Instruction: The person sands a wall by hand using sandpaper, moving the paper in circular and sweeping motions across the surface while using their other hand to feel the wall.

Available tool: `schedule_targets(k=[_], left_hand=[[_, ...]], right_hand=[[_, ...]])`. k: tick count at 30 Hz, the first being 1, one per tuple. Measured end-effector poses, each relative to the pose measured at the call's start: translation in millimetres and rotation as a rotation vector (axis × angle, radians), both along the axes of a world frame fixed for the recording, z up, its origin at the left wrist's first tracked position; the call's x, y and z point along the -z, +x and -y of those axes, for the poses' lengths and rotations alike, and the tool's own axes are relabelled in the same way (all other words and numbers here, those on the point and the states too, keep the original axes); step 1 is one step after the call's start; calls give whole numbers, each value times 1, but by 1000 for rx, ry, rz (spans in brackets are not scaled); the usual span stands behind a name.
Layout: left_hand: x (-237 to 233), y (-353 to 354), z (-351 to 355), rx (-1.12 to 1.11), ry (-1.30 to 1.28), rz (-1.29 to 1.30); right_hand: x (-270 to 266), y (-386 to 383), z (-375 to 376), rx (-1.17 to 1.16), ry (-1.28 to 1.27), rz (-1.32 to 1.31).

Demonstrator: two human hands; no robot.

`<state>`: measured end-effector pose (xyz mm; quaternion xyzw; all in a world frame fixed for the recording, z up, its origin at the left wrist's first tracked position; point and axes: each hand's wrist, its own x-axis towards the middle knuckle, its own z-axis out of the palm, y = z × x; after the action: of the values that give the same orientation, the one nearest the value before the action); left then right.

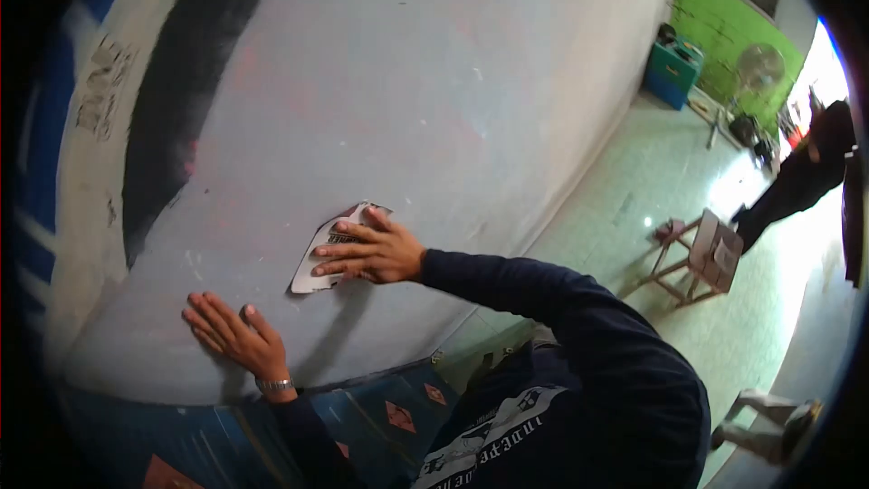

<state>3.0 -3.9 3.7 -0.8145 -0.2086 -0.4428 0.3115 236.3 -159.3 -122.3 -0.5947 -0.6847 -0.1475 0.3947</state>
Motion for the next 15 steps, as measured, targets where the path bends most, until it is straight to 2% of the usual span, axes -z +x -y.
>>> schedule_targets(k=[1, 2, 3, 5, 6, 8, 10, 11, 12, 14, 15], left_hand=[[-1, -2, -6, 19, 44, -20], [0, -1, -11, 48, 45, -25], [-3, -2, -9, 30, 62, -30], [0, 0, -6, 8, 84, -18], [0, 0, -7, 27, 92, -27], [1, -3, -15, 2, 144, -22], [3, -3, -13, -5, 125, -28], [-1, -4, -13, -5, 139, -21], [-4, -1, -14, 3, 155, -12], [-9, 1, -16, 24, 176, -7], [-7, 0, -19, -1, 210, -4]], right_hand=[[-7, 18, -3, 408, 218, 426], [-13, 36, 0, 526, 296, 44], [-13, 36, -5, 546, 286, 45], [-3, 26, -27, 670, 529, -378], [22, 4, -23, 451, 333, -111], [11, 2, 23, 9, -287, -310], [2, 59, 4, 754, 387, -108], [8, 117, -25, 753, 768, -595], [-5, 115, -17, 760, 782, -600], [-40, 90, 12, 1000, 594, -433], [-11, 59, -6, 980, 396, -336]])
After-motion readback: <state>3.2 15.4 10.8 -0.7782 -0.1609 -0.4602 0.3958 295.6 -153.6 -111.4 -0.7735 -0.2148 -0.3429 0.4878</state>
